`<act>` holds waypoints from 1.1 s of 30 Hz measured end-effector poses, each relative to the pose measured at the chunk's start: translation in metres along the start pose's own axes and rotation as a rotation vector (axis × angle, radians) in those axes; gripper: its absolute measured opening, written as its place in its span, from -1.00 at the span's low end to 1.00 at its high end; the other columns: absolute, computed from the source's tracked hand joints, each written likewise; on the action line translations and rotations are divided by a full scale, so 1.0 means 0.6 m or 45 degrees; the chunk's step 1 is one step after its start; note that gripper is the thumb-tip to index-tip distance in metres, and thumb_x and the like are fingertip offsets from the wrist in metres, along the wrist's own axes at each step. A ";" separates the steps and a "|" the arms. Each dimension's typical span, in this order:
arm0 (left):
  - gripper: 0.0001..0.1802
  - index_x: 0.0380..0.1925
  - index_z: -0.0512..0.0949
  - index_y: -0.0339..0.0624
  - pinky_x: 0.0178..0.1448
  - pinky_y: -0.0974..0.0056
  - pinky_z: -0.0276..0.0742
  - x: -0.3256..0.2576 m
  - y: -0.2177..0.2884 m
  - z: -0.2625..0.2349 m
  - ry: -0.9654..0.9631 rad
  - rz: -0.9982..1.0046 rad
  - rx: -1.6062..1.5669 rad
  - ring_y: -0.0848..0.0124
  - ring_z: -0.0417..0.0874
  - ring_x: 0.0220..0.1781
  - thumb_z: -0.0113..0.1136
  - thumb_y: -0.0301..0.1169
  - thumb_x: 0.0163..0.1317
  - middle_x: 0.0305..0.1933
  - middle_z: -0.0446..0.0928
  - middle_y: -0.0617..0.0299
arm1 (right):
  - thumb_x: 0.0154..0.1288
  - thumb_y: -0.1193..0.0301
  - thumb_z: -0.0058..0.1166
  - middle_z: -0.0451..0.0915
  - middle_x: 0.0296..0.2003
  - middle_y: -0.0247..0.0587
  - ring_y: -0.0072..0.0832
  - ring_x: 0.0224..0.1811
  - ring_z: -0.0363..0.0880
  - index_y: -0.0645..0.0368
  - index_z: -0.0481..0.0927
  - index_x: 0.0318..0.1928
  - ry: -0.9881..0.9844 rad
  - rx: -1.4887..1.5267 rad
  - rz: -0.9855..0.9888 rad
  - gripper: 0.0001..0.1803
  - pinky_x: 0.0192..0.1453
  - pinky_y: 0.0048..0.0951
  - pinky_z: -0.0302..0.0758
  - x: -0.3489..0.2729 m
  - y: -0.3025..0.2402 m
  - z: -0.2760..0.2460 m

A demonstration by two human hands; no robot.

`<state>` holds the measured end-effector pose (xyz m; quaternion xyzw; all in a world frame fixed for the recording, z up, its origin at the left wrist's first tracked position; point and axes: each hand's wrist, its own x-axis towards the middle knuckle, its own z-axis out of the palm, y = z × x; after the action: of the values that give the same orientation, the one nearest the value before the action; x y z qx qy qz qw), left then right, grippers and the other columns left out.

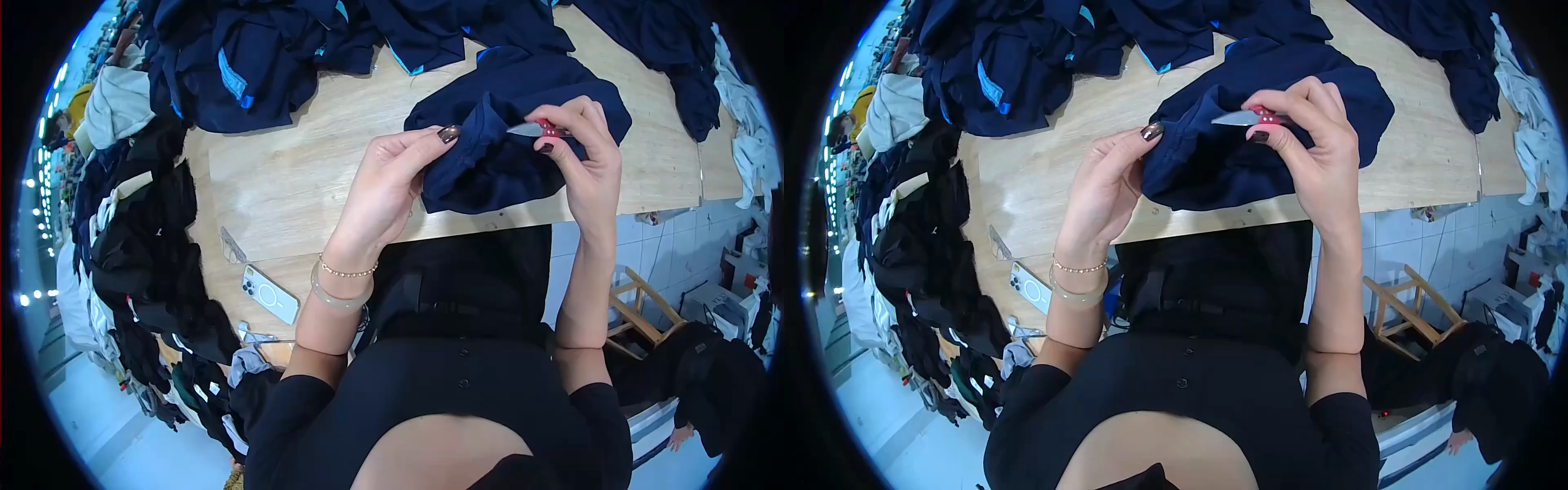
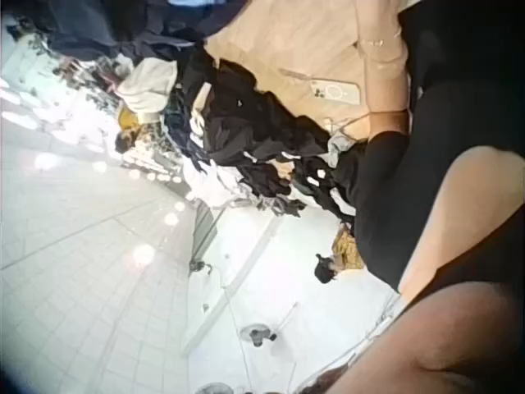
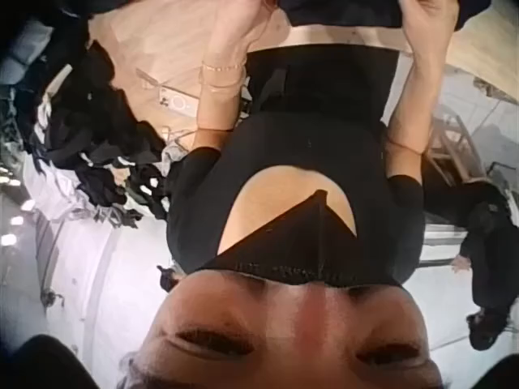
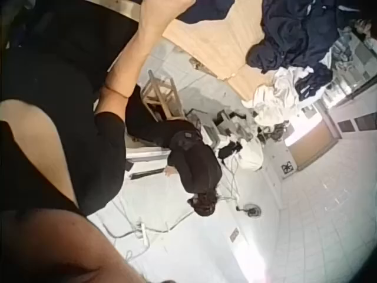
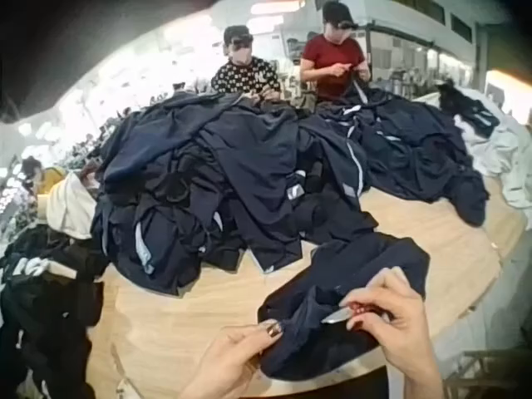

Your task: The recorder uses small thread snips to trim excess threads from blue garments in a factory setting.

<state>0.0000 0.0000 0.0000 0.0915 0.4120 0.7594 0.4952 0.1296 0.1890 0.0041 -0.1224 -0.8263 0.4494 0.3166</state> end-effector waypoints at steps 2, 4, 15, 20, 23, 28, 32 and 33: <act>-0.78 -0.16 0.63 -0.39 -0.09 0.50 0.54 -0.005 0.003 0.009 0.044 0.050 0.107 0.56 0.64 -0.22 0.15 -0.45 0.32 -0.20 0.66 0.15 | 0.04 0.36 0.31 0.46 -0.41 -0.39 -0.48 -0.29 0.29 0.11 0.72 -0.22 -0.056 -0.155 -0.126 -0.75 -0.24 -0.49 0.27 -0.002 -0.006 -0.006; -0.78 -0.18 0.63 -0.41 -0.11 0.51 0.54 -0.006 0.007 0.012 0.055 0.045 0.090 0.56 0.64 -0.23 0.14 -0.45 0.32 -0.20 0.66 0.14 | 0.02 0.35 0.31 0.45 -0.42 -0.39 -0.48 -0.30 0.28 0.11 0.72 -0.22 -0.034 -0.197 -0.185 -0.74 -0.25 -0.49 0.26 -0.001 -0.012 -0.003; -0.75 -0.16 0.59 -0.32 0.02 0.39 0.59 -0.008 0.011 0.013 0.014 -0.061 -0.209 0.48 0.66 -0.11 0.03 -0.37 0.38 -0.13 0.64 0.16 | -0.03 0.28 0.33 0.43 -0.44 -0.39 -0.48 -0.31 0.28 0.10 0.73 -0.22 0.112 -0.266 -0.333 -0.68 -0.27 -0.49 0.25 0.002 -0.016 0.002; -0.74 -0.10 0.57 -0.28 0.10 0.35 0.57 -0.004 0.003 0.021 0.079 -0.012 -0.305 0.46 0.65 -0.05 0.02 -0.34 0.39 -0.09 0.63 0.16 | -0.06 0.33 0.36 0.44 -0.45 -0.40 -0.48 -0.33 0.28 0.11 0.73 -0.23 0.194 -0.264 -0.302 -0.69 -0.27 -0.50 0.27 -0.005 -0.028 0.018; -0.73 -0.08 0.56 -0.27 0.11 0.35 0.56 -0.004 0.000 0.028 0.094 -0.017 -0.332 0.47 0.65 -0.05 0.02 -0.33 0.39 -0.08 0.63 0.18 | -0.10 0.36 0.37 0.42 -0.46 -0.40 -0.46 -0.34 0.28 0.11 0.72 -0.23 0.238 -0.292 -0.302 -0.67 -0.28 -0.50 0.29 -0.004 -0.025 0.029; -0.73 -0.07 0.56 -0.26 0.10 0.36 0.55 -0.004 -0.002 0.029 0.077 -0.035 -0.332 0.48 0.64 -0.04 0.03 -0.32 0.39 -0.07 0.63 0.20 | -0.13 0.35 0.39 0.40 -0.46 -0.40 -0.47 -0.34 0.28 0.08 0.72 -0.23 0.267 -0.359 -0.312 -0.66 -0.30 -0.50 0.29 0.000 -0.026 0.037; -0.74 -0.08 0.56 -0.25 0.09 0.38 0.56 -0.004 -0.003 0.031 0.085 -0.028 -0.326 0.49 0.64 -0.05 0.04 -0.33 0.38 -0.09 0.63 0.20 | -0.13 0.35 0.39 0.40 -0.46 -0.40 -0.47 -0.34 0.28 0.08 0.72 -0.24 0.262 -0.379 -0.336 -0.67 -0.30 -0.50 0.29 0.003 -0.029 0.039; -0.74 -0.08 0.56 -0.25 0.09 0.38 0.56 -0.004 -0.003 0.032 0.084 -0.029 -0.327 0.49 0.64 -0.05 0.04 -0.33 0.38 -0.09 0.63 0.20 | -0.13 0.35 0.39 0.40 -0.46 -0.40 -0.47 -0.34 0.28 0.08 0.72 -0.25 0.263 -0.380 -0.346 -0.67 -0.30 -0.50 0.28 0.004 -0.030 0.040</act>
<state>0.0129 0.0085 0.0116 -0.0025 0.3284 0.8029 0.4974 0.1137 0.1640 0.0104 -0.1007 -0.8558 0.2605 0.4355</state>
